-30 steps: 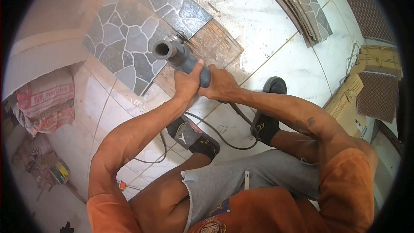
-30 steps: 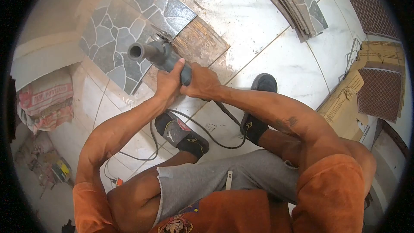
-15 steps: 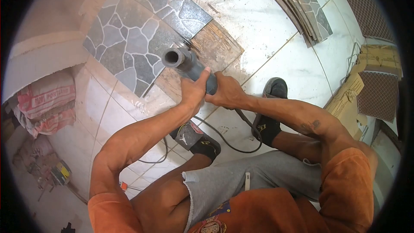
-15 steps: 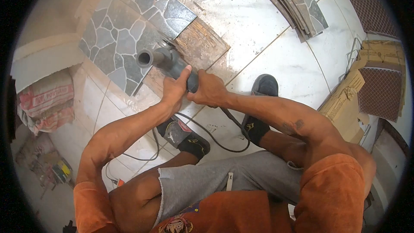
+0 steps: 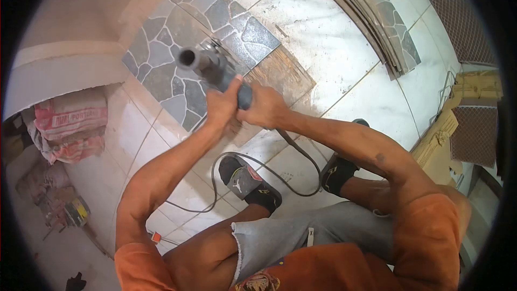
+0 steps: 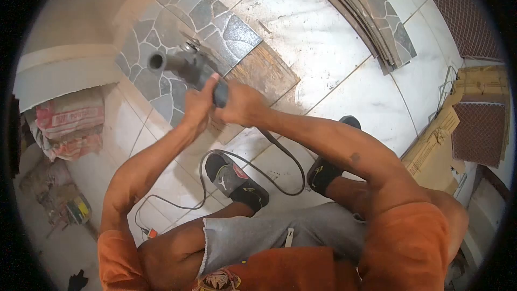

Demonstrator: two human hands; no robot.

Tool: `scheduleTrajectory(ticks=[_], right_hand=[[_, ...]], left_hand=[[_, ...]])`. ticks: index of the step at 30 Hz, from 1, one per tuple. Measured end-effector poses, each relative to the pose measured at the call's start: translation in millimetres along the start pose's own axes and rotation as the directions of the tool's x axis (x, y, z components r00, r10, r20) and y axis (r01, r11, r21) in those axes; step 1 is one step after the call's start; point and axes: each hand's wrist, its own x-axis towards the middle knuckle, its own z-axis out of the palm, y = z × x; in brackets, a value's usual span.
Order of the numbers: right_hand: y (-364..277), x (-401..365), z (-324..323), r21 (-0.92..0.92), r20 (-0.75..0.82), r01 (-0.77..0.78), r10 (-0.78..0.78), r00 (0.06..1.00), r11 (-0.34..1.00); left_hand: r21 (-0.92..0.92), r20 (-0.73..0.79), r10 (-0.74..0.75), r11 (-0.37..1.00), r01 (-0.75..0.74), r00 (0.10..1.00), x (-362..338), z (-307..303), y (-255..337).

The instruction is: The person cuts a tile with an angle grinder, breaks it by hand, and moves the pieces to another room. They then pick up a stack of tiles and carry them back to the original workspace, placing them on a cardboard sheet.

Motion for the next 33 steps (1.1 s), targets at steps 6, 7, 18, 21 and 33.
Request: scheduleTrajectory(ticks=[6,7,18,21,33], right_hand=[[-36,64,-2,0.001,-0.015,0.006,-0.006,1.000,1.000],[-40,67,-5,0.007,-0.022,0.010,-0.010,1.000,1.000],[-40,86,-1,-0.025,-0.051,-0.009,0.008,0.999,1.000],[-39,89,2,-0.031,-0.052,0.006,-0.008,0.999,1.000],[-36,90,-2,-0.065,-0.018,-0.016,0.015,1.000,0.998]], left_hand=[[-0.062,-0.065,0.043,0.997,-0.047,0.997,49,-20,40],[-0.062,-0.064,0.034,0.997,-0.038,0.997,51,-21,46],[-0.071,-0.043,0.018,0.997,-0.021,0.999,63,-23,52],[-0.092,-0.062,0.025,0.995,-0.031,0.998,62,-22,54],[-0.086,-0.045,0.002,0.996,-0.005,0.999,73,-21,41]])
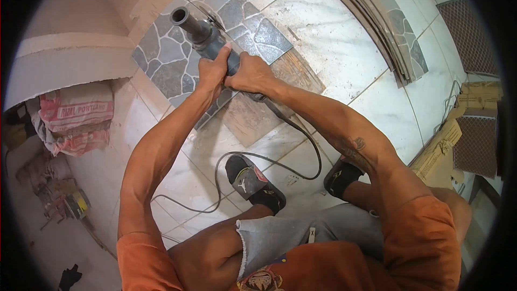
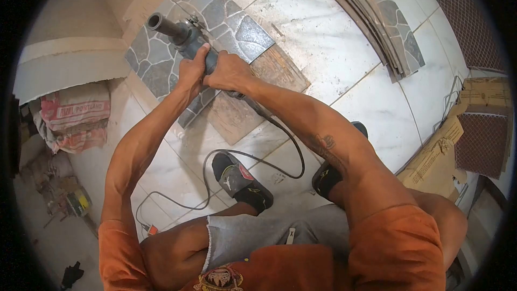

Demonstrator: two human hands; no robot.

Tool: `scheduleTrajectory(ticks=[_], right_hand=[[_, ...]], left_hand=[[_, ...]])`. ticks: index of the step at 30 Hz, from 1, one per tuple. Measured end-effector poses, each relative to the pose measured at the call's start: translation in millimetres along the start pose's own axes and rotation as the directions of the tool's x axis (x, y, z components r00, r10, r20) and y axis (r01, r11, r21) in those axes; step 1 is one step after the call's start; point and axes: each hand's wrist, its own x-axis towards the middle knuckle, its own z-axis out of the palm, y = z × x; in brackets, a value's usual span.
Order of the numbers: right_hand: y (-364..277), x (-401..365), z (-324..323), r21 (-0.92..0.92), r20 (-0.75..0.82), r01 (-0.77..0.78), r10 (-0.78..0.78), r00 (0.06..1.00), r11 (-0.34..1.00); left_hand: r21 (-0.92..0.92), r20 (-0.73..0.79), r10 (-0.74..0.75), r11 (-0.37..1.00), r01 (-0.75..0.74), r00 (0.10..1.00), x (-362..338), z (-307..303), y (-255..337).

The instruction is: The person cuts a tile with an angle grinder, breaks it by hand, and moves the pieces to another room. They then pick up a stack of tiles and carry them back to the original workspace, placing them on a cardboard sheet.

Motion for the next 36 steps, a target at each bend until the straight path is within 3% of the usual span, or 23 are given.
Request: scheduleTrajectory(ticks=[36], right_hand=[[12,-4,11,0.014,-0.006,-0.013,0.013,1.000,1.000]], left_hand=[[0.016,-0.004,-0.003,1.000,0.003,1.000,4,-1,-20]])
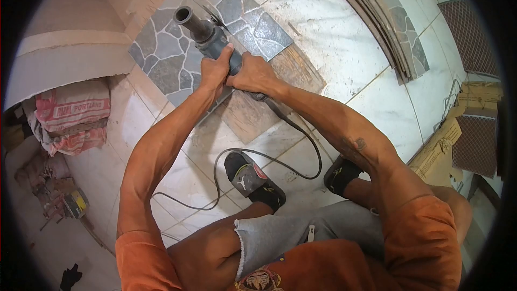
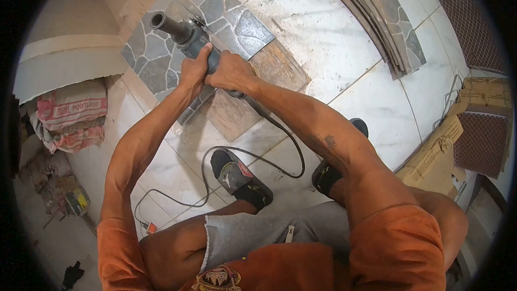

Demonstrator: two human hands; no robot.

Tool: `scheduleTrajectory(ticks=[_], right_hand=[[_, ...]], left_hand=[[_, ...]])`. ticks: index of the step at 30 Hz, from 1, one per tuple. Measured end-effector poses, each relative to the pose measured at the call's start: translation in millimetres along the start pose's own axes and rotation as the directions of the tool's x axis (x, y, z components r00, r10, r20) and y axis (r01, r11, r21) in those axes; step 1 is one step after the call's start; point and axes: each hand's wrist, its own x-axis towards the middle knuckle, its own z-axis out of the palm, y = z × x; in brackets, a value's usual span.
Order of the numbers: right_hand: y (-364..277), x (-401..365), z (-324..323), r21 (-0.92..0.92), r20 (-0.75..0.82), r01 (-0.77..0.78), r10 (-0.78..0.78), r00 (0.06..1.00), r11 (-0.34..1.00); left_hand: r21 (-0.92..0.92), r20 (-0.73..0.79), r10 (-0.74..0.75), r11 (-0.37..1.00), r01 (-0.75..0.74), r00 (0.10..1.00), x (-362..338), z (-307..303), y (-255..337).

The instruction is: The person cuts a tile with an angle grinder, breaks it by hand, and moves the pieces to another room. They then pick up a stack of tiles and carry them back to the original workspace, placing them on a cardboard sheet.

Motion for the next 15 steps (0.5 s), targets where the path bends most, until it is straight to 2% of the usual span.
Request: scheduleTrajectory(ticks=[8,13,15], right_hand=[[7,-12,-1,0.023,0.049,-0.026,0.025,0.998,0.999],[14,-20,2,0.005,0.003,-0.015,0.015,1.000,1.000],[16,-26,-1,0.003,0.051,-0.031,0.031,0.998,1.000]], left_hand=[[0.045,-0.051,0.002,0.999,0.000,0.999,-21,10,0],[0.031,-0.014,-0.009,0.999,0.010,1.000,-21,11,-11],[0.051,-0.016,-0.013,0.999,0.014,1.000,-27,12,-12]])
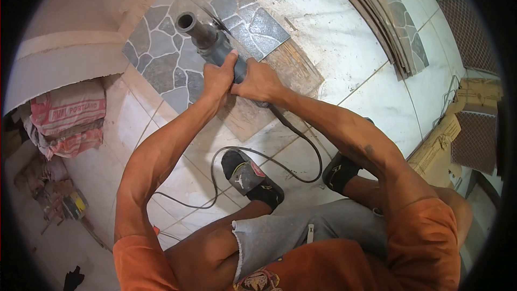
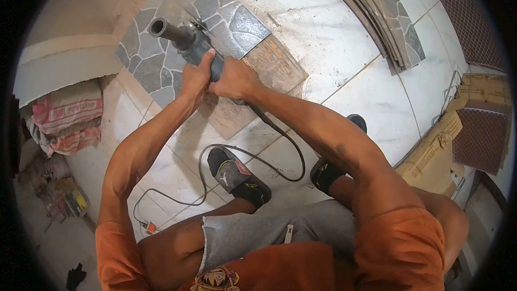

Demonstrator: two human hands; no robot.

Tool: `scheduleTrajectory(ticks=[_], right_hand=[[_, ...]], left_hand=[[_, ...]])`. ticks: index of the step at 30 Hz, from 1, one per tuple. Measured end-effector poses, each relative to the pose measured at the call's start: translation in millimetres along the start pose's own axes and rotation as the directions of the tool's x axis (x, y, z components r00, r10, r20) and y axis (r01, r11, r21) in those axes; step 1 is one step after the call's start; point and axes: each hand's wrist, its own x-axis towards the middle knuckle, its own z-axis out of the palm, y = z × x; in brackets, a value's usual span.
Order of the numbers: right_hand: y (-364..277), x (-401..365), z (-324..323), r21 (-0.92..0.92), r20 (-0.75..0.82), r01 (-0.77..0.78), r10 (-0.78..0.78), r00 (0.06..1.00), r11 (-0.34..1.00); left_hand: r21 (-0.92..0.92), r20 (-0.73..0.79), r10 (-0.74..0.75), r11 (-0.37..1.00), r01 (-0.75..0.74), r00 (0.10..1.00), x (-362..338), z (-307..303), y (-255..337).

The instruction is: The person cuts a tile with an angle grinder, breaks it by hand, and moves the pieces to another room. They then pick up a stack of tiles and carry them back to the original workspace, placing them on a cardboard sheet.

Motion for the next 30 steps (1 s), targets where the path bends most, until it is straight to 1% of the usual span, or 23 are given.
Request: scheduleTrajectory(ticks=[2,5,11,13,17,19,22,23,26,28,30], right_hand=[[-1,-5,-1,-0.008,0.021,-0.016,0.016,1.000,1.000],[2,-8,1,-0.023,0.015,-0.038,0.038,0.999,0.999],[7,-13,2,0.005,0.017,-0.035,0.035,0.999,0.999],[11,-16,3,0.014,0.018,-0.025,0.025,1.000,1.000],[23,-23,9,0.034,-0.030,0.019,-0.018,0.999,0.999],[24,-28,11,0.020,-0.083,0.031,-0.029,0.996,0.999],[22,-34,5,0.012,-0.022,-0.022,0.022,1.000,1.000],[23,-34,5,0.012,-0.032,-0.014,0.014,0.999,1.000],[27,-33,8,0.013,-0.054,0.004,-0.004,0.999,1.000],[26,-36,7,0.015,-0.056,0.008,-0.007,0.998,1.000],[27,-39,5,0.014,-0.012,-0.012,0.012,1.000,1.000]], left_hand=[[0.032,-0.012,0.006,0.999,-0.006,1.000,-5,2,-2],[-0.020,0.013,0.029,0.999,-0.028,1.000,-6,4,-9],[0.028,-0.015,-0.047,0.998,0.047,0.999,-19,8,0],[0.029,-0.001,-0.019,0.999,0.019,1.000,-19,8,-8],[0.063,0.004,0.032,0.998,-0.032,0.999,-32,12,-9],[0.067,0.008,0.013,0.998,-0.014,1.000,-31,13,-15],[0.024,0.027,-0.015,1.000,0.015,1.000,-29,13,-21],[0.002,0.035,-0.025,1.000,0.025,0.999,-29,14,-22],[0.021,0.025,-0.022,1.000,0.022,0.999,-32,16,-20],[0.040,0.056,-0.011,0.999,0.009,0.998,-34,15,-21],[0.040,0.075,0.012,0.999,-0.015,0.997,-36,16,-24]])
